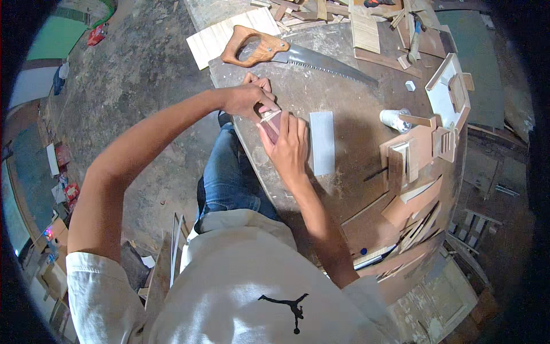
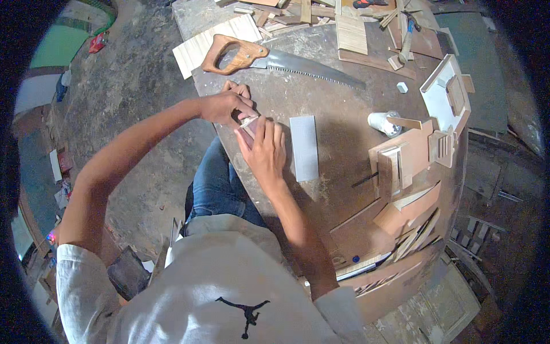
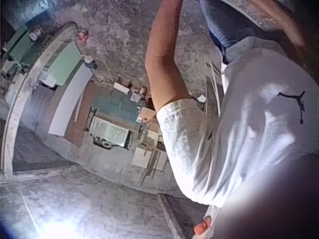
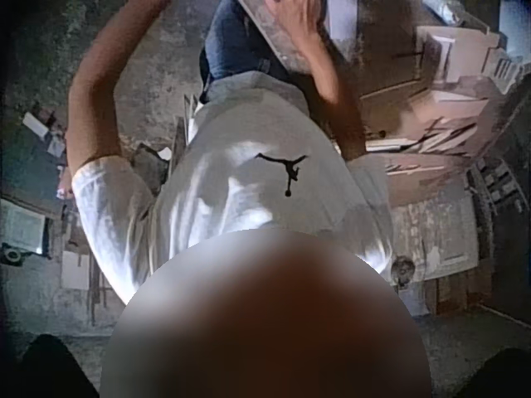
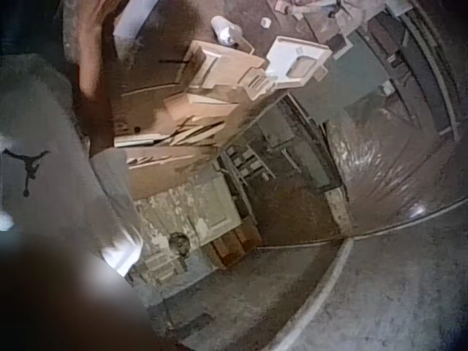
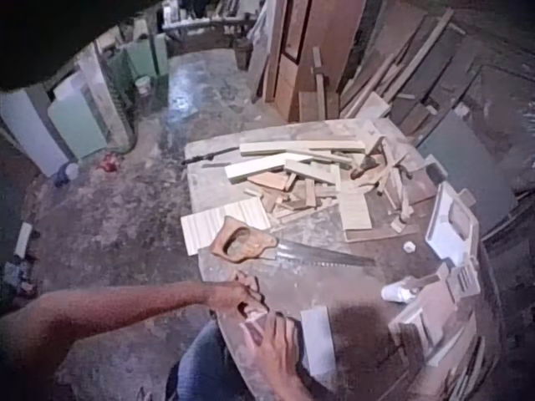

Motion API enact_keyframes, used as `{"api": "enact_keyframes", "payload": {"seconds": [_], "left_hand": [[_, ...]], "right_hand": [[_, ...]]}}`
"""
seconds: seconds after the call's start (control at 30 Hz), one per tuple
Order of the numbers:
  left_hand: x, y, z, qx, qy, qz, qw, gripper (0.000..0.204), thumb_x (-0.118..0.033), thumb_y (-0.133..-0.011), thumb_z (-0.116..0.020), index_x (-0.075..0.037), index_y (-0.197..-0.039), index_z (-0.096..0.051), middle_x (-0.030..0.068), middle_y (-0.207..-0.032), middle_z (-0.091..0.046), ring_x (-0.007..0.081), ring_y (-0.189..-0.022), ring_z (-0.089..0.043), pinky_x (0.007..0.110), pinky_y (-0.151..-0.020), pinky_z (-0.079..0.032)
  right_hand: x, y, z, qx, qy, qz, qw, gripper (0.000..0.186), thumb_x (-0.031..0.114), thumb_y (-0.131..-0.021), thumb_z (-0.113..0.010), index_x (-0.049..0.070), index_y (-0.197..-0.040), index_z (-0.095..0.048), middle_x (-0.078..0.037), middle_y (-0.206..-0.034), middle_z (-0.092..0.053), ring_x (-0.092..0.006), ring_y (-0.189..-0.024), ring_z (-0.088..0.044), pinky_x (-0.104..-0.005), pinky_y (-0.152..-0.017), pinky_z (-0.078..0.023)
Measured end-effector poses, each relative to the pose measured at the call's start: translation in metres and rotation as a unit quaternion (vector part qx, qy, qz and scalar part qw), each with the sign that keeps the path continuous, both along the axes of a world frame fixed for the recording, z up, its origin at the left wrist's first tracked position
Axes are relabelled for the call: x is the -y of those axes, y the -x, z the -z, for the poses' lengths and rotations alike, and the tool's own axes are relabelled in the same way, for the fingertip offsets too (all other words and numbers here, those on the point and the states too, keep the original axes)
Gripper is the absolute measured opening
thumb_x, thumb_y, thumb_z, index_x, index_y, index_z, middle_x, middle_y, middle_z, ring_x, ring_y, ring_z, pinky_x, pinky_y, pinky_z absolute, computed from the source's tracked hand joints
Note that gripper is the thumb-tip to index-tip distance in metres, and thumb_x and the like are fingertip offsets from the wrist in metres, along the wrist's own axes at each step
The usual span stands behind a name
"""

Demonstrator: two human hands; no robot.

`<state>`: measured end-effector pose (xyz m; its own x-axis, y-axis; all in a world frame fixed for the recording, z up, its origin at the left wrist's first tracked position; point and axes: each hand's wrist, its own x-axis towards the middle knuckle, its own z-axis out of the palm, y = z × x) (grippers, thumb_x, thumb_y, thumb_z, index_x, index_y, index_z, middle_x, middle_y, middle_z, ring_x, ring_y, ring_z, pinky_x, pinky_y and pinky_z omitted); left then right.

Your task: Using a hand saw to cut a small block of wood and then smoothing it with a sanding block.

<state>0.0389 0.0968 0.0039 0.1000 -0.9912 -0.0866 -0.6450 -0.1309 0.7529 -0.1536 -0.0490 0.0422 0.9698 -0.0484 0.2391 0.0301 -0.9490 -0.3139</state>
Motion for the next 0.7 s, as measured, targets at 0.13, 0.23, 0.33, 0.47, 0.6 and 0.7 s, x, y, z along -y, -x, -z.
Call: {"api": "enact_keyframes", "payload": {"seconds": [0.13, 0.23, 0.33, 0.47, 0.6, 0.7], "left_hand": [[0.000, 0.002, -0.012, -0.019, 0.003, 0.002, 1.000, 0.051, -0.038, -0.069, -0.088, -0.023, -0.116, -0.076, -0.0080, -0.083, -0.055, 0.0195, -0.107, -0.048, 0.044, -0.092, -0.025], [-0.002, 0.003, -0.008, 0.002, 0.033, -0.009, 0.999, 0.050, -0.038, -0.069, -0.088, -0.023, -0.115, -0.076, -0.0072, -0.083, -0.055, 0.0198, -0.107, -0.048, 0.045, -0.092, -0.026], [0.000, 0.000, -0.003, -0.013, 0.012, 0.005, 1.000, 0.059, -0.040, -0.067, -0.088, -0.024, -0.123, -0.075, -0.0081, -0.087, -0.054, 0.0199, -0.108, -0.047, 0.043, -0.096, -0.026], [0.000, 0.001, -0.007, 0.009, -0.011, 0.014, 1.000, 0.060, -0.039, -0.067, -0.089, -0.024, -0.123, -0.075, -0.0083, -0.088, -0.055, 0.0197, -0.109, -0.047, 0.043, -0.097, -0.025], [-0.003, 0.004, -0.011, -0.018, -0.003, 0.000, 1.000, 0.057, -0.032, -0.068, -0.088, -0.024, -0.122, -0.075, -0.0079, -0.088, -0.055, 0.0196, -0.111, -0.047, 0.043, -0.097, -0.025], [-0.004, 0.001, -0.001, -0.001, 0.031, 0.000, 1.000, 0.054, -0.035, -0.069, -0.088, -0.024, -0.120, -0.075, -0.0076, -0.087, -0.055, 0.0203, -0.108, -0.047, 0.044, -0.095, -0.027]], "right_hand": [[0.001, 0.029, 0.001, -0.012, 0.002, 0.020, 1.000, 0.067, 0.043, -0.091, -0.079, -0.006, -0.129, -0.055, -0.022, -0.115, -0.059, -0.0372, -0.100, -0.060, -0.0459, -0.085, -0.051], [0.007, 0.045, 0.004, -0.020, 0.021, 0.009, 1.000, 0.064, 0.044, -0.091, -0.078, -0.005, -0.126, -0.057, -0.020, -0.112, -0.059, -0.0375, -0.100, -0.060, -0.0455, -0.084, -0.050], [-0.007, 0.002, 0.007, 0.014, 0.011, 0.027, 0.999, 0.061, 0.040, -0.088, -0.082, -0.005, -0.122, -0.058, -0.021, -0.109, -0.059, -0.0380, -0.100, -0.058, -0.0466, -0.084, -0.048], [-0.006, 0.004, 0.001, -0.010, 0.001, 0.013, 1.000, 0.061, 0.040, -0.088, -0.081, -0.004, -0.124, -0.058, -0.021, -0.110, -0.059, -0.0383, -0.101, -0.058, -0.0473, -0.086, -0.048], [0.011, 0.046, 0.002, -0.024, -0.029, -0.039, 0.999, 0.063, 0.038, -0.088, -0.082, -0.007, -0.124, -0.057, -0.023, -0.114, -0.059, -0.0405, -0.100, -0.058, -0.0490, -0.087, -0.048], [-0.002, 0.014, 0.002, -0.016, -0.012, -0.015, 1.000, 0.061, 0.037, -0.088, -0.081, -0.007, -0.123, -0.057, -0.023, -0.112, -0.058, -0.0405, -0.101, -0.058, -0.0483, -0.087, -0.048]]}}
